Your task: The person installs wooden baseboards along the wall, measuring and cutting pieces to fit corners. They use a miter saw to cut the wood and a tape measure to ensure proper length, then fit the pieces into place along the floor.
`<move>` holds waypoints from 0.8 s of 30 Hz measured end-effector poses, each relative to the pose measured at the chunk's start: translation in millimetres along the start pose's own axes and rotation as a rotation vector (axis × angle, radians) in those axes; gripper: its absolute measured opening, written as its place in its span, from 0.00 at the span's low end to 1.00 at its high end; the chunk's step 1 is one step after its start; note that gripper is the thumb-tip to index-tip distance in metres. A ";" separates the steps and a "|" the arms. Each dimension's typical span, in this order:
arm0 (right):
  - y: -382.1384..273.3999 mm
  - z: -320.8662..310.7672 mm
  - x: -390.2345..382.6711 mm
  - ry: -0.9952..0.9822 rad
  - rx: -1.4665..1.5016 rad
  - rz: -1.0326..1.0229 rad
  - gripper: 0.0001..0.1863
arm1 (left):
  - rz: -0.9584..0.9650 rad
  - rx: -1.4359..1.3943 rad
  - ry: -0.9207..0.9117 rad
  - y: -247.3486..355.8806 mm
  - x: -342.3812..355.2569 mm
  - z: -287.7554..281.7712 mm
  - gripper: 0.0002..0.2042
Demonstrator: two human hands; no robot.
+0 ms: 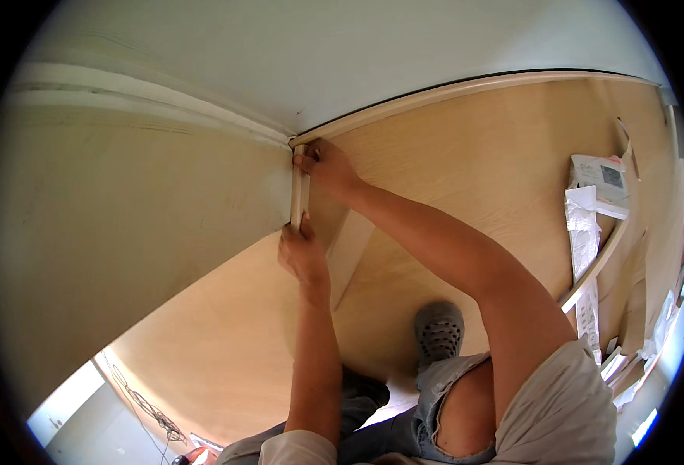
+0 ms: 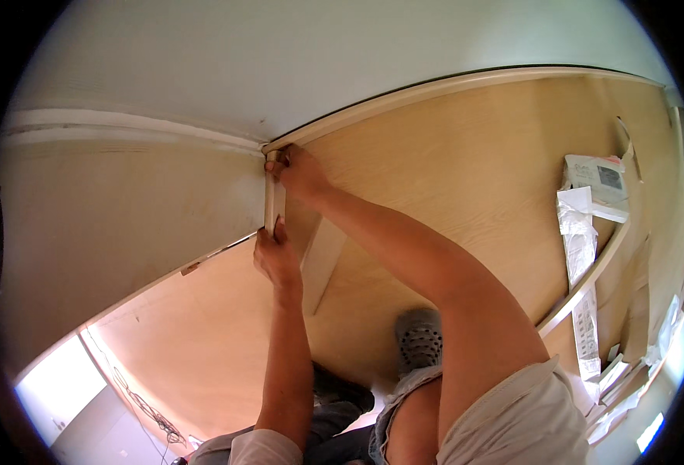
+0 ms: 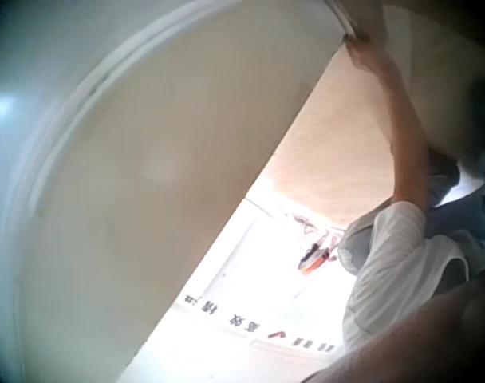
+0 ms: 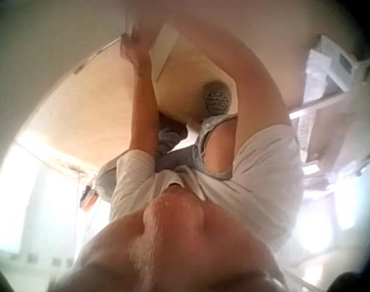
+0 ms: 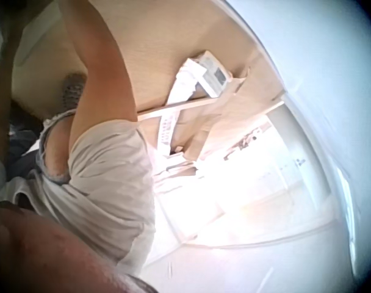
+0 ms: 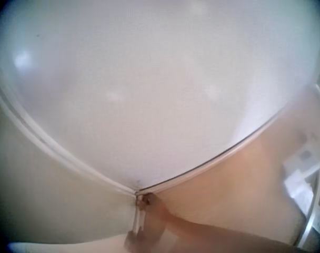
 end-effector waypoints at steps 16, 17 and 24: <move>-2.0 -0.6 7.6 0.007 0.023 0.024 0.18 | -0.104 -0.367 -0.006 -11.5 -2.5 1.6 0.22; -3.9 -2.0 4.0 0.012 0.056 0.042 0.19 | -0.182 -0.510 -0.037 -18.1 -3.2 6.0 0.22; -21.5 -8.9 -12.8 0.054 0.052 0.095 0.19 | -0.496 -0.868 -0.383 -14.7 -13.4 17.8 0.23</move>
Point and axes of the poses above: each hand's wrist, its own x-axis towards the middle knuckle, its own z-axis out of the palm, y = z × x, the point moved 7 cm from there along x, towards the middle knuckle, and after that the axes turned 5 degrees about x, right-handed, at the moved point
